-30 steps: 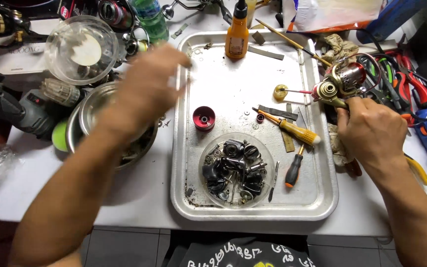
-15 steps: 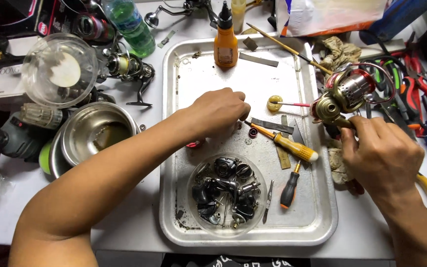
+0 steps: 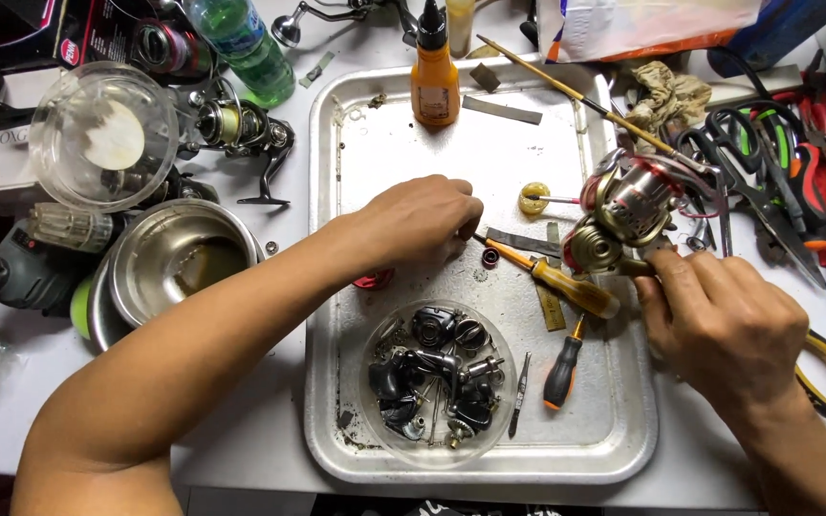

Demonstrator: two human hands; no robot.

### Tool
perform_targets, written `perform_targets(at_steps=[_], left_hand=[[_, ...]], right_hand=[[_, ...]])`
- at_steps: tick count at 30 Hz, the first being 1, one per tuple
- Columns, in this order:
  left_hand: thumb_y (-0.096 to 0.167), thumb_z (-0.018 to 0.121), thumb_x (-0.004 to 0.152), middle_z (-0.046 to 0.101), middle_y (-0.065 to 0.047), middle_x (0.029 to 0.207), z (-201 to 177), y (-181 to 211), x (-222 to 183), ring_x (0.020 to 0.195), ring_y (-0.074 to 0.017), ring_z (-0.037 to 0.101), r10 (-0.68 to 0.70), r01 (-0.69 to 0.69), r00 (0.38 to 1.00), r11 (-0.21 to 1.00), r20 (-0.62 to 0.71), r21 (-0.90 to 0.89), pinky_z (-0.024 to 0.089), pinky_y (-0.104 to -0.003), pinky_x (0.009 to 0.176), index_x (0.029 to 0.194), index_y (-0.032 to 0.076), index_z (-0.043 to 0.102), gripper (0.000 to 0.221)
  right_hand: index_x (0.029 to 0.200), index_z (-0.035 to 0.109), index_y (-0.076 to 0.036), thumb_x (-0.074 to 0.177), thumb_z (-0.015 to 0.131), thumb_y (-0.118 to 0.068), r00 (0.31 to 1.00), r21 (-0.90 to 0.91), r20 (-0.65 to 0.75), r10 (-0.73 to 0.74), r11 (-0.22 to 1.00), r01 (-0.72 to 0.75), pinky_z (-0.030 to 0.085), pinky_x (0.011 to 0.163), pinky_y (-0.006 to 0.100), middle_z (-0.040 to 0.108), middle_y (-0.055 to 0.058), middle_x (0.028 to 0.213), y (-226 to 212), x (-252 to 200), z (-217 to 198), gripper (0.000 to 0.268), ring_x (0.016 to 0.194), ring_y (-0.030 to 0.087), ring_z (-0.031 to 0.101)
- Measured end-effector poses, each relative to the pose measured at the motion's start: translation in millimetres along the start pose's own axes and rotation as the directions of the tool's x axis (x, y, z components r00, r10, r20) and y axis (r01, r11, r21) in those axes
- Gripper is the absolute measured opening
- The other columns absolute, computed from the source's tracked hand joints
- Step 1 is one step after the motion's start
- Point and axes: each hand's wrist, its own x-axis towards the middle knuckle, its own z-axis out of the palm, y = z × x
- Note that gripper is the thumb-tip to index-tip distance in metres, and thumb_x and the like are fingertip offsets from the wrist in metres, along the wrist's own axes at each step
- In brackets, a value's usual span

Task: Assembling and adjusting the components of a fishing reel on a workbench.

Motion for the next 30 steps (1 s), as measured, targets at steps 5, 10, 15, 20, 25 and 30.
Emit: perform_targets(at_steps=[5, 10, 15, 20, 25, 30], left_hand=[[0.012, 0.063, 0.08, 0.067, -0.005, 0.084, -30.2, 14.1, -31.6, 0.075, -0.0187, 0.062, -0.044, -0.027, 0.983, 0.928, -0.18, -0.372, 0.049, -0.031, 0.066, 0.083, 0.01, 0.059, 0.006], [0.006, 0.066, 0.082, 0.064, -0.004, 0.08, -50.5, 36.6, -75.8, 0.072, -0.011, 0.062, -0.034, -0.321, 0.888, 0.67, -0.459, -0.669, 0.052, -0.02, 0.065, 0.089, 0.006, 0.057, 0.012], [-0.008, 0.059, 0.081, 0.065, -0.012, 0.092, -51.5, 61.1, -107.8, 0.084, -0.0189, 0.066, 0.02, -0.432, 0.815, 0.687, -0.579, -0.584, 0.059, -0.024, 0.082, 0.096, 0.001, 0.06, 0.018], [-0.004, 0.063, 0.08, 0.066, -0.008, 0.09, -45.9, 68.7, -116.7, 0.082, -0.015, 0.065, -0.019, -0.435, 0.804, 0.662, -0.595, -0.61, 0.057, -0.022, 0.079, 0.096, 0.004, 0.06, 0.019], [-0.004, 0.059, 0.082, 0.067, -0.01, 0.09, -44.9, 68.0, -121.5, 0.077, -0.0149, 0.067, -0.068, -0.408, 0.845, 0.56, -0.53, -0.722, 0.059, -0.022, 0.076, 0.096, 0.002, 0.062, 0.016], [0.004, 0.06, 0.081, 0.069, -0.006, 0.09, -43.9, 62.3, -122.9, 0.081, -0.011, 0.065, -0.126, -0.294, 0.906, 0.501, -0.405, -0.814, 0.056, -0.02, 0.077, 0.094, 0.006, 0.065, 0.014]], right_hand=[[0.095, 0.069, -0.013, 0.094, 0.061, -0.028, 0.992, 0.091, -0.085, -0.093, 0.991, 0.1, 0.037, 0.051, 0.027, 0.063, 0.001, 0.076, -3.3, 6.7, -9.0, 0.017, 0.06, 0.017, 0.053], [0.095, 0.071, -0.009, 0.093, 0.062, -0.018, 0.955, 0.212, -0.205, -0.216, 0.942, 0.259, 0.036, 0.046, 0.03, 0.063, 0.004, 0.077, -8.6, 13.3, -17.1, 0.012, 0.055, 0.018, 0.049], [0.103, 0.069, -0.009, 0.089, 0.052, -0.004, 0.839, 0.219, -0.357, -0.412, 0.836, 0.503, 0.039, 0.044, 0.033, 0.063, 0.009, 0.087, -19.4, 17.9, -26.6, 0.022, 0.049, 0.02, 0.042], [0.095, 0.068, -0.008, 0.088, 0.059, -0.007, 0.782, 0.178, -0.386, -0.489, 0.792, 0.584, 0.036, 0.043, 0.028, 0.061, 0.006, 0.08, -26.6, 43.2, -48.6, 0.011, 0.047, 0.017, 0.038], [0.095, 0.068, -0.007, 0.088, 0.06, -0.009, 0.744, 0.157, -0.419, -0.52, 0.766, 0.623, 0.034, 0.043, 0.027, 0.058, 0.006, 0.076, -33.3, 55.0, -52.9, 0.011, 0.048, 0.016, 0.037], [0.095, 0.068, -0.007, 0.089, 0.056, -0.009, 0.729, 0.16, -0.432, -0.531, 0.75, 0.641, 0.038, 0.045, 0.027, 0.056, 0.006, 0.077, -37.4, 55.9, -50.8, 0.014, 0.05, 0.016, 0.038]])
